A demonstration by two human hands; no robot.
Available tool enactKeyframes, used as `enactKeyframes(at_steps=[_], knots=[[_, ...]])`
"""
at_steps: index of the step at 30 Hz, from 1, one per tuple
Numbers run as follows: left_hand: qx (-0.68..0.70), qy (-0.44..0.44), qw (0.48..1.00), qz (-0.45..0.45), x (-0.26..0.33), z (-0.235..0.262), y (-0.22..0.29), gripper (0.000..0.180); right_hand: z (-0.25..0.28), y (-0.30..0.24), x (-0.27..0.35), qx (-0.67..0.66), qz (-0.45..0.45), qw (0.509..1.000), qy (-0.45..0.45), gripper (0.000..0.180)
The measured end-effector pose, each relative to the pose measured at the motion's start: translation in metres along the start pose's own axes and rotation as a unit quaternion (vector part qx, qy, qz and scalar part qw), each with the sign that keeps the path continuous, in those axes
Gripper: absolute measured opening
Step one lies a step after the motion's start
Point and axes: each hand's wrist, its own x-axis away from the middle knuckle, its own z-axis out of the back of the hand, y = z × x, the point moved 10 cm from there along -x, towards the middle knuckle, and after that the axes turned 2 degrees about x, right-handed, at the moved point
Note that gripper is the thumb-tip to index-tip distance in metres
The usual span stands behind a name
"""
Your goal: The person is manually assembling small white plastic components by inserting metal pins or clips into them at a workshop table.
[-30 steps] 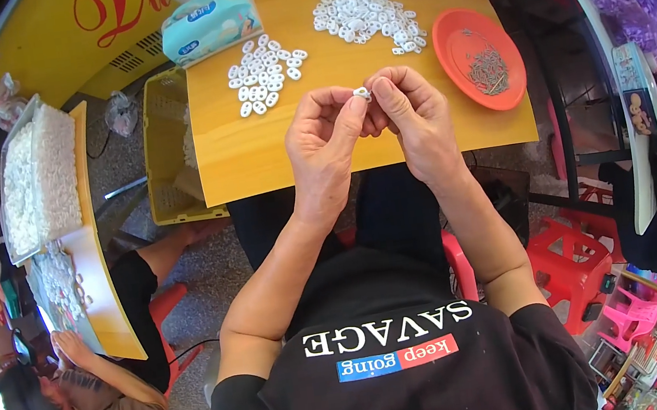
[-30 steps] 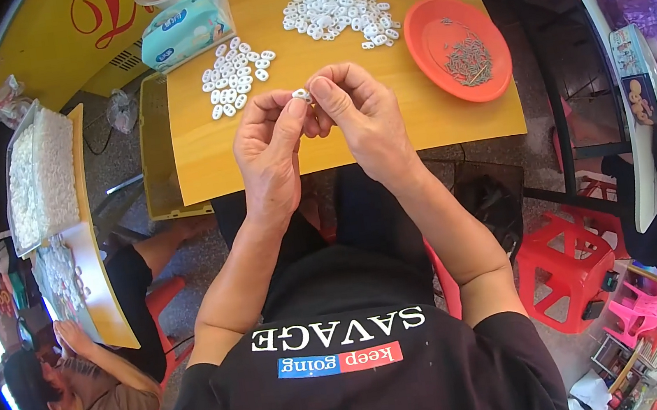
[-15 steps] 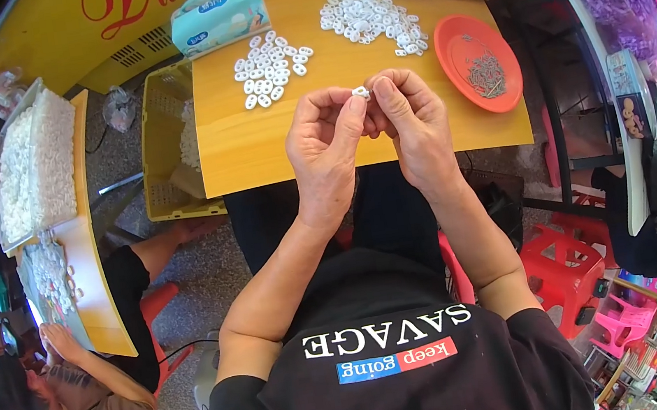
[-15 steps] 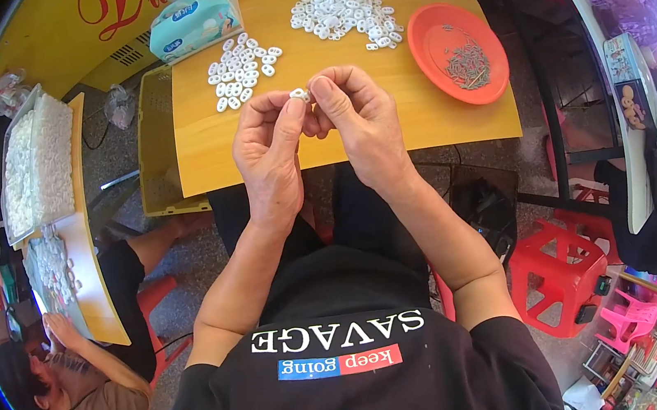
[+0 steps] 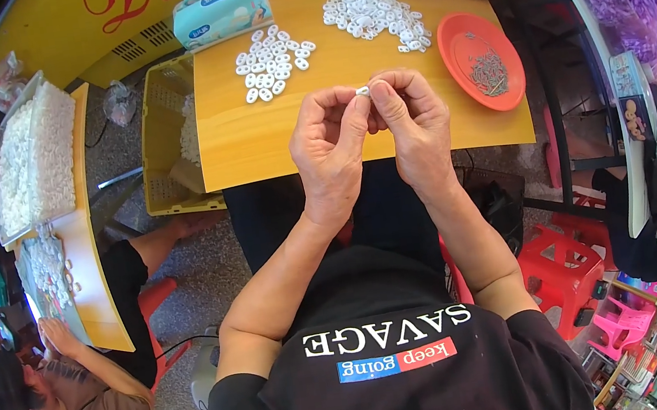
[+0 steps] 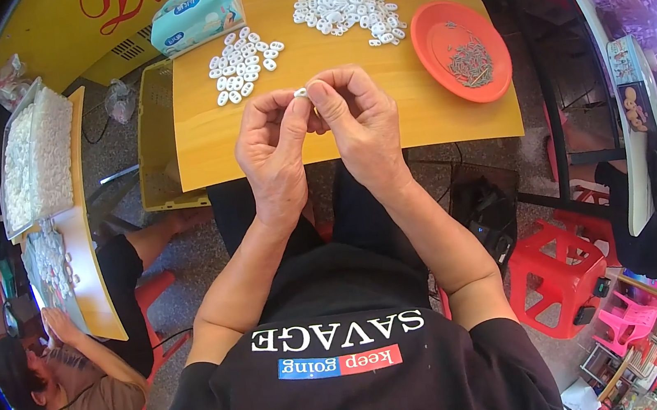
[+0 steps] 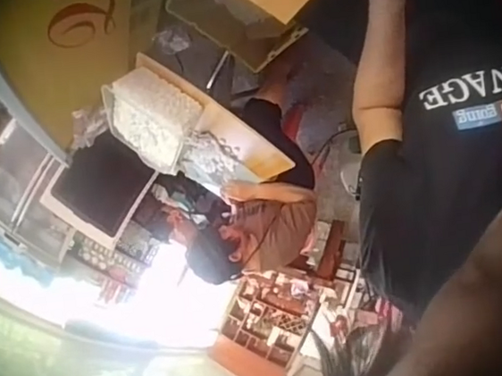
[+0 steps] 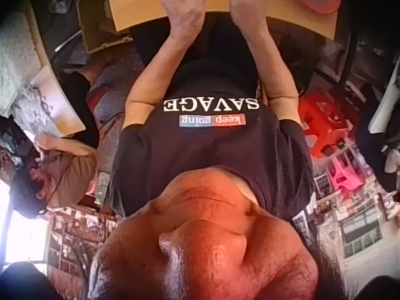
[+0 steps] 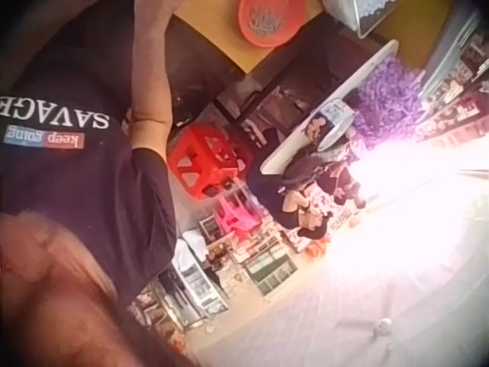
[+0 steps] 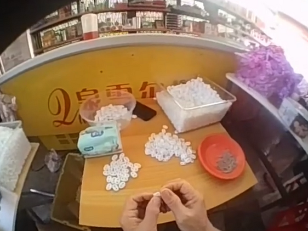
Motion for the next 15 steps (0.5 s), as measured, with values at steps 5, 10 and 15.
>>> enactKeyframes(at_steps=[5, 10, 15], knots=[[-0.044, -0.008, 0.999, 0.029, -0.012, 0.013, -0.018, 0.009, 0.007, 0.028, -0.006, -0.024, -0.071, 0.997, -0.012, 0.016], [-0.032, -0.017, 0.996, 0.086, -0.021, 0.024, -0.028, 0.011, 0.012, 0.036, -0.015, -0.001, -0.108, 0.993, -0.052, 0.019], [-0.028, -0.016, 0.993, 0.116, -0.017, 0.023, -0.025, 0.012, 0.016, -0.005, -0.028, 0.245, 0.041, 0.967, -0.063, 0.017]])
